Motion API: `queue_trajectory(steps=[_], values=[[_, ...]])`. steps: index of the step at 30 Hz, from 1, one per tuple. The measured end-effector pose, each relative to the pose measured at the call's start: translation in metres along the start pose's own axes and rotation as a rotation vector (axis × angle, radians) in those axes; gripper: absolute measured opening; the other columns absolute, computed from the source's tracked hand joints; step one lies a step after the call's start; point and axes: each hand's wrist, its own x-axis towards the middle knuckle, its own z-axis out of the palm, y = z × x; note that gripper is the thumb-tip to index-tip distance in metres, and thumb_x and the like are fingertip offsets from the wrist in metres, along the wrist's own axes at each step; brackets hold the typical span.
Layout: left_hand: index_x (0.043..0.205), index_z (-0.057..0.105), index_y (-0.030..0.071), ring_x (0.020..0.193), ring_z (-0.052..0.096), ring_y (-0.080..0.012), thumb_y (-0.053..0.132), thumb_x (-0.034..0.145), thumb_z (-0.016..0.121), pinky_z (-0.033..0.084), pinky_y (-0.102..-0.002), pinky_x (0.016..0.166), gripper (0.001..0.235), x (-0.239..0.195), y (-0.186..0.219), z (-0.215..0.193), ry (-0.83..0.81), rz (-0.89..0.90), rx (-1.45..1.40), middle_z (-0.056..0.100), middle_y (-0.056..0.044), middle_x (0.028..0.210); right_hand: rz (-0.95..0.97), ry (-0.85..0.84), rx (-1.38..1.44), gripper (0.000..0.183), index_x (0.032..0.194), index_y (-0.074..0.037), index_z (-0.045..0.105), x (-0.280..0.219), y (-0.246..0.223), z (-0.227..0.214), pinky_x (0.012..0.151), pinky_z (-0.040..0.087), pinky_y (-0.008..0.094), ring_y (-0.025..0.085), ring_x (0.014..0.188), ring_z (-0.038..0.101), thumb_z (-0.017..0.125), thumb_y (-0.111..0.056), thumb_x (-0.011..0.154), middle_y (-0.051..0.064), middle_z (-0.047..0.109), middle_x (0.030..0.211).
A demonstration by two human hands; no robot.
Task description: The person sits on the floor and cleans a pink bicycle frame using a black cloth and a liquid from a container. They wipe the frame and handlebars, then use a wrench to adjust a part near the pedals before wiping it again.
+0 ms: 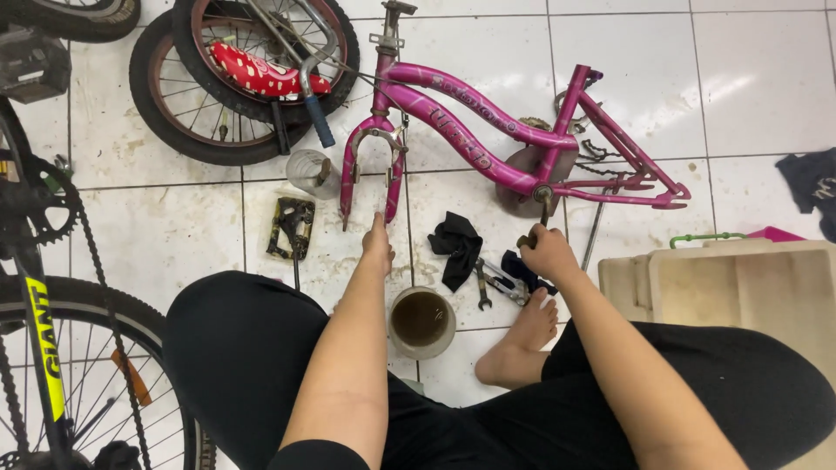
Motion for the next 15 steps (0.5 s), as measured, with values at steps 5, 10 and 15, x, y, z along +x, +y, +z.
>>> queue_trajectory(steps=[5, 10, 15], values=[[0.16, 0.016, -0.006, 0.151, 0.028, -0.0392, 0.064, 0.097, 0.052, 0.028, -0.05, 0.123, 0.101, -0.004, 0.01, 0.0, 0.029, -0.042, -0.099, 0.021, -0.03, 0.164, 0.02, 0.112, 0.108, 0.046, 0.125, -0.003, 0.066, 0.002, 0.014, 0.025, 0.092, 0.057, 0.053, 0.043, 0.109, 0.069, 0.062, -0.027, 0.086, 0.026, 0.064, 0.112], [0.16, 0.015, -0.006, 0.152, 0.026, -0.0389, 0.071, 0.091, 0.055, 0.025, -0.054, 0.122, 0.111, -0.037, 0.03, 0.008, 0.014, -0.072, -0.107, 0.019, -0.029, 0.165, 0.028, 0.146, 0.129, 0.043, 0.122, -0.002, 0.066, 0.002, 0.014, 0.026, 0.088, 0.058, 0.056, 0.046, 0.107, 0.069, 0.064, -0.026, 0.086, 0.027, 0.064, 0.11], [0.157, 0.023, -0.009, 0.152, 0.027, -0.0391, 0.063, 0.083, 0.072, 0.025, -0.053, 0.123, 0.115, -0.035, 0.035, 0.017, -0.005, -0.033, -0.002, 0.027, -0.03, 0.162, 0.065, 0.121, -0.009, 0.043, 0.131, -0.003, 0.058, -0.017, -0.006, 0.007, 0.086, 0.059, 0.058, 0.046, 0.106, 0.07, 0.058, -0.024, 0.093, 0.028, 0.065, 0.111]])
